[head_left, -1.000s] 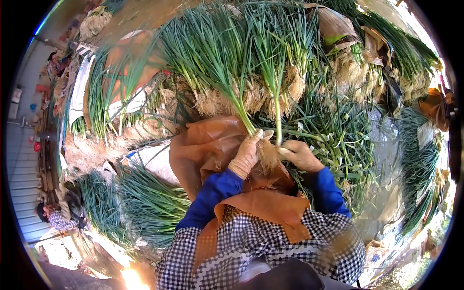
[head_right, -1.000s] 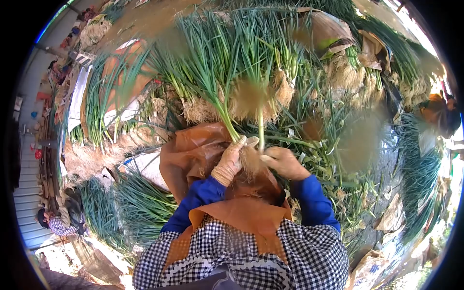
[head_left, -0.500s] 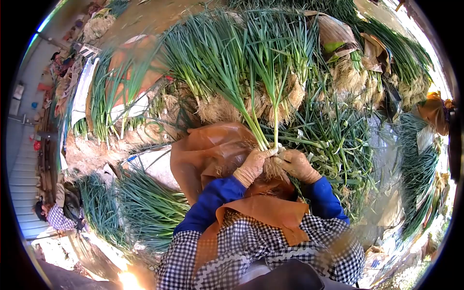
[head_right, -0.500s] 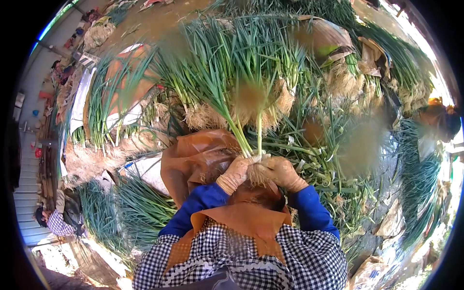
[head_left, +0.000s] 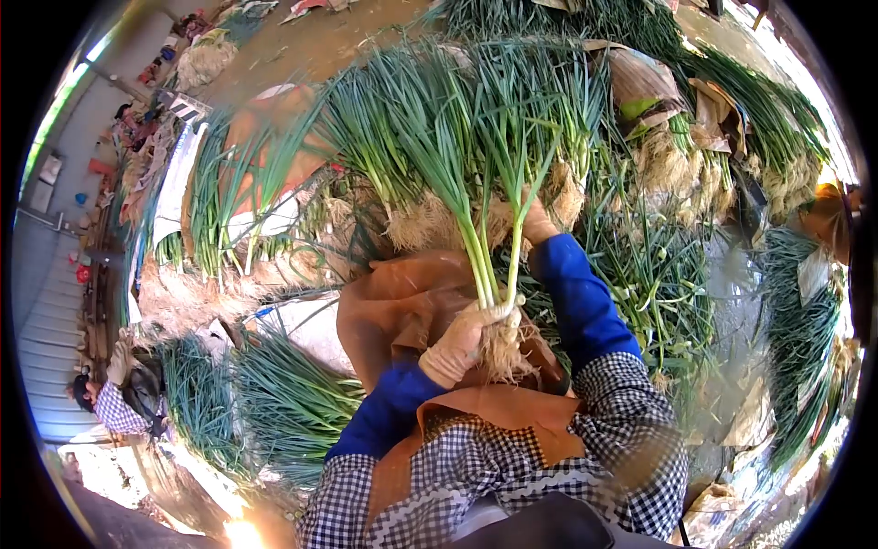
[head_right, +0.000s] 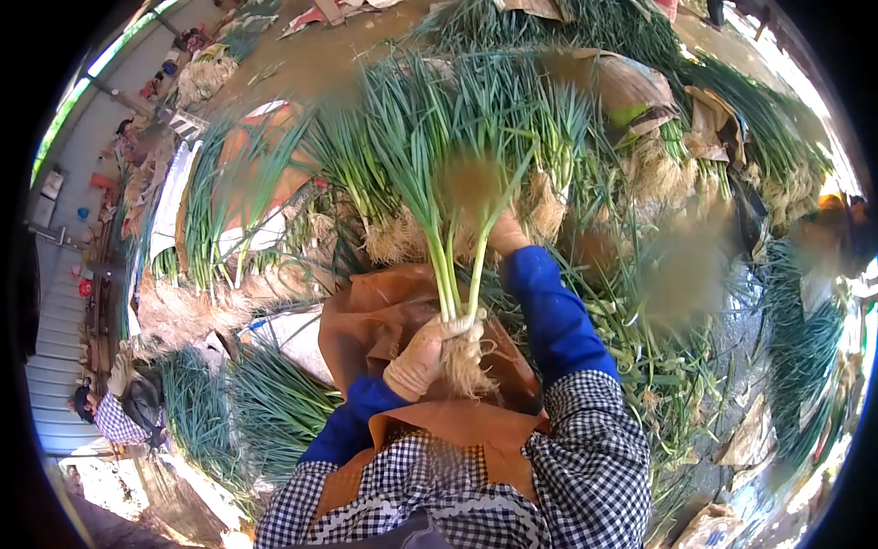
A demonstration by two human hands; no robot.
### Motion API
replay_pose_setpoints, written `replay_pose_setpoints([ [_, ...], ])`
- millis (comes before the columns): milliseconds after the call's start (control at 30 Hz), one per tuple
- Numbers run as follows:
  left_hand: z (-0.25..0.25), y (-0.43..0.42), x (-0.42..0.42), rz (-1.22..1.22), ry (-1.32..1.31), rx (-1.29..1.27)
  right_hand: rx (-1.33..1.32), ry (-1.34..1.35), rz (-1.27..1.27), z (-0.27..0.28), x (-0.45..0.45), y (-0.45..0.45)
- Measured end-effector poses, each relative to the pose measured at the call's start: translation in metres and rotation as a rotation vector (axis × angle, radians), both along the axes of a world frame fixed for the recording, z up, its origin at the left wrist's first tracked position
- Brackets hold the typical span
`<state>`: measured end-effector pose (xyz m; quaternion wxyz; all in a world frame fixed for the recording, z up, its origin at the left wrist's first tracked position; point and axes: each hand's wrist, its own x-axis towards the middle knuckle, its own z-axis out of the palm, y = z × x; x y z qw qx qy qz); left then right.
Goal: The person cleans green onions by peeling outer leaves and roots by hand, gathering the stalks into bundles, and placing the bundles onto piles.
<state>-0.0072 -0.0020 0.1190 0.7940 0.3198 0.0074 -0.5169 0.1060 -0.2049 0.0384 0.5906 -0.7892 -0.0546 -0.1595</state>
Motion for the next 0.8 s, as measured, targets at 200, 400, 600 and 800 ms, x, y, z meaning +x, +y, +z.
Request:
replay_pose_setpoints([
  [200, 0.111, 0.106, 0.018, 0.052, 0.039, -0.011, 0.450, 0.475, -0.128, 0.030, -0.041, -0.050],
  [400, 0.207, 0.205, 0.080, -0.150, -0.451, -0.634, -1.223, 0.996, 0.308, -0.014, -0.153, -0.118],
  [600, 0.159, 0.137, 0.111, 0.531, -0.643, -0.365, -0.673, 0.647, -0.361, 0.045, -0.043, -0.029],
  [800, 0.034, 0.046, 0.100, 0.512, -0.368, 0.303, -0.696, 0.703, -0.233, 0.022, -0.012, -0.028],
])
